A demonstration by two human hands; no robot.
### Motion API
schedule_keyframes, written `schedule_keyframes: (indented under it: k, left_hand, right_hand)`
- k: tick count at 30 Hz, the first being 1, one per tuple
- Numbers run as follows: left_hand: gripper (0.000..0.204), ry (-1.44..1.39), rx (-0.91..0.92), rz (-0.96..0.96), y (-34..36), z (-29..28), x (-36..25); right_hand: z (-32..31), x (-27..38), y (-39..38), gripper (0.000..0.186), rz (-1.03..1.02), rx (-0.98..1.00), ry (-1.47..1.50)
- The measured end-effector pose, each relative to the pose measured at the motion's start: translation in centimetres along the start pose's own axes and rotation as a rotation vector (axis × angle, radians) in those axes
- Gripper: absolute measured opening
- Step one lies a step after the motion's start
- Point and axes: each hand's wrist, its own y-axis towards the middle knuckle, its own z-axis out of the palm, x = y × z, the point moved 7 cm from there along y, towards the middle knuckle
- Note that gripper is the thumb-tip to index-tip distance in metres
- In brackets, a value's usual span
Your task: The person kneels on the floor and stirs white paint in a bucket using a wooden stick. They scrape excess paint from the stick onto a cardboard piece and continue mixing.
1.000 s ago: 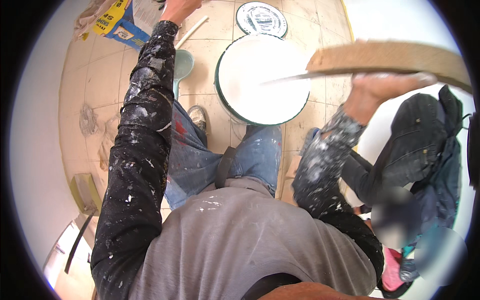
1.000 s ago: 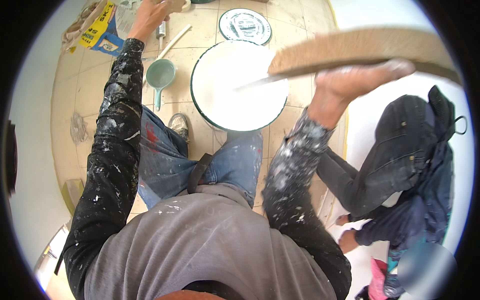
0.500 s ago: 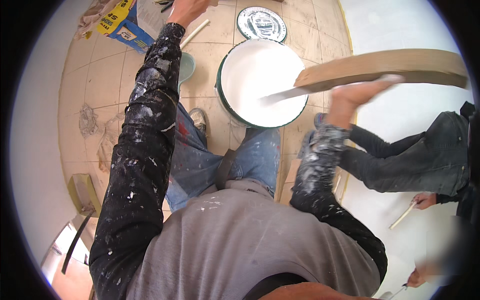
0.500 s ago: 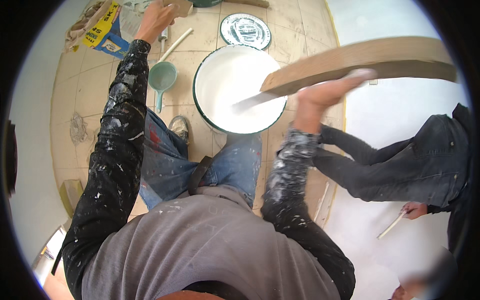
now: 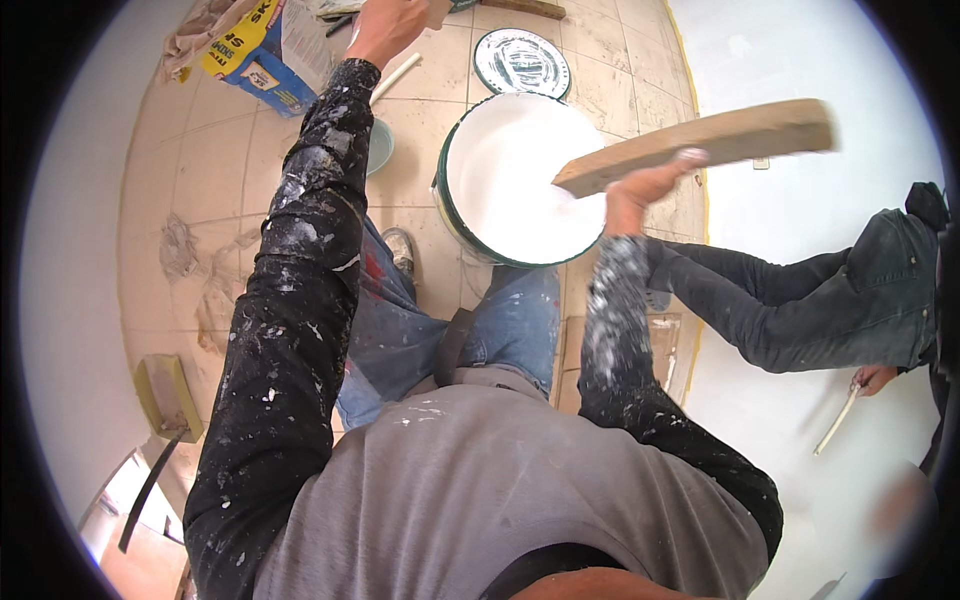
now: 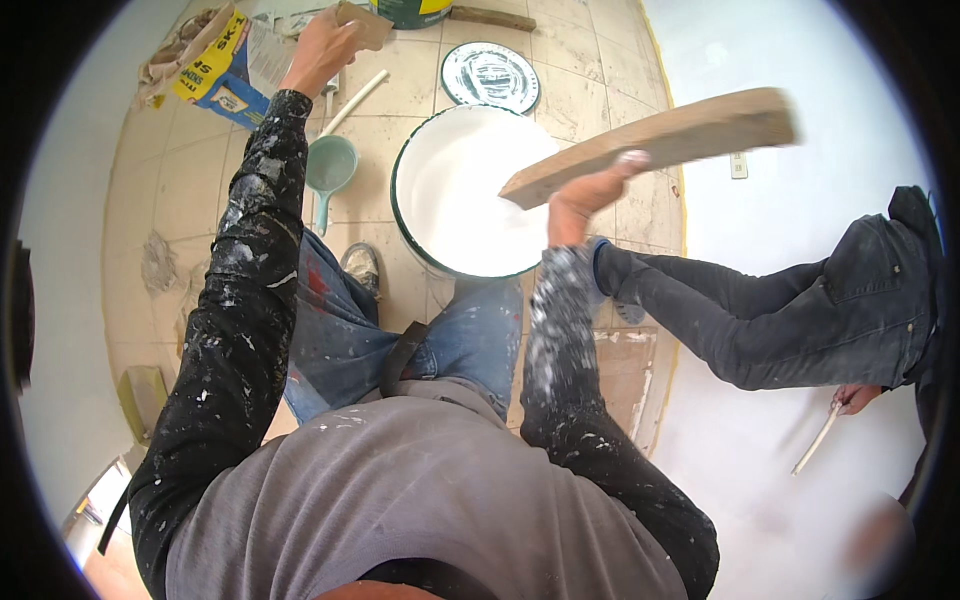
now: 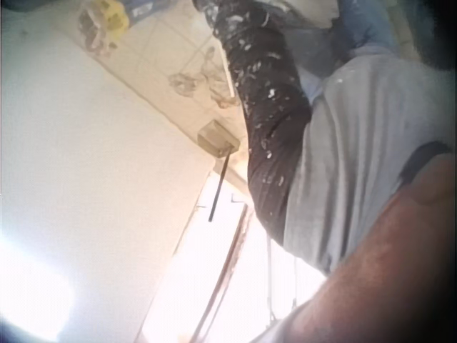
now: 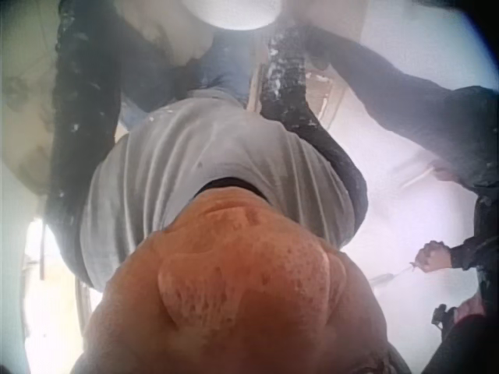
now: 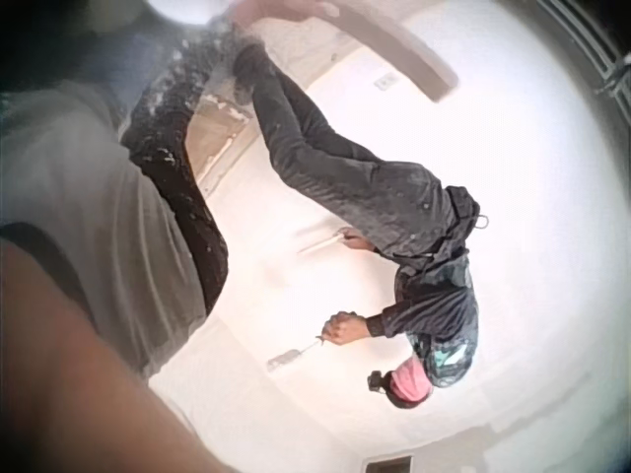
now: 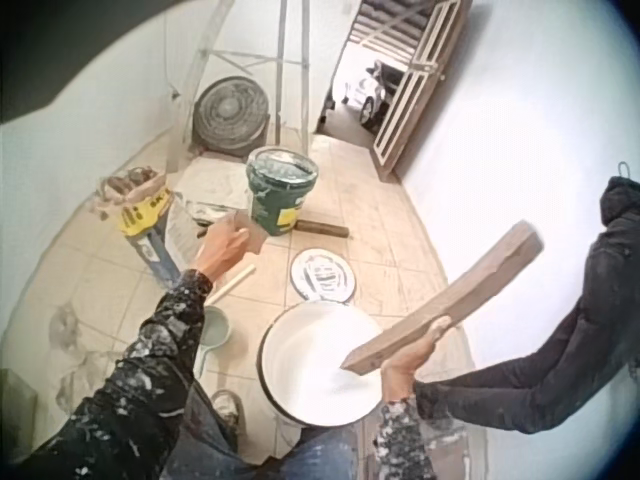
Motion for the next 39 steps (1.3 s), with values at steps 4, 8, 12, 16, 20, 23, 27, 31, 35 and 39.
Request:
schedule_keyframes:
  k: [4, 8, 12, 16, 20, 23, 27, 31, 35, 39]
  left_hand:
    - [0.017, -0.113, -0.034, -0.113, 0.2, 0.0, -0.3]
    - [0.020, -0.348, -0.148, -0.343, 0.8, -1.5, -0.3]
    - [0.026, -0.147, -0.069, -0.156, -0.5, -0.5, 0.9]
    - [0.025, -0.429, -0.131, -0.379, 0.7, -1.3, -0.2]
    - [0.028, -0.357, -0.060, -0.452, -0.7, -1.9, 1.7]
    - [0.029, -0.442, -0.026, -0.448, 0.5, -1.3, 0.3]
    - [0.029, -0.407, -0.076, -0.420, 0.9, -1.4, 0.2]
    - [0.029, -0.402, -0.093, -0.384, 0.7, -1.2, 0.3]
    - [0.029, -0.389, -0.111, -0.368, 0.9, -0.2, 0.5]
    - [0.027, -0.392, 0.110, -0.406, 0.8, -0.2, 0.2]
  right_hand:
    - [1.5, 17.0, 2.1, 0.111, -0.214, 0.510, 0.382]
    - [0.9, 23.7, 0.1, 0.110, -0.737, 1.005, 0.588]
    - [1.4, 20.4, -4.3, 0.119, -0.842, 0.788, 0.601]
    - [1.4, 15.4, -4.8, 0.114, -0.731, 0.486, 0.360]
    - [4.8, 8.2, -3.7, 0.111, -0.479, 0.416, 0.221]
    - [7.4, 1.3, -2.3, 0.114, -0.302, 0.377, 0.197]
    - [9.5, -5.4, 0.1, 0.087, -0.273, 0.282, 0.169]
    - [8.2, -5.7, -0.6, 0.080, -0.043, 0.281, 0.200]
    - [3.7, -3.8, -1.8, 0.083, 0.014, 0.188, 0.054]
    - [1.8, 10.1, 1.2, 0.090, -0.190, 0.165, 0.018]
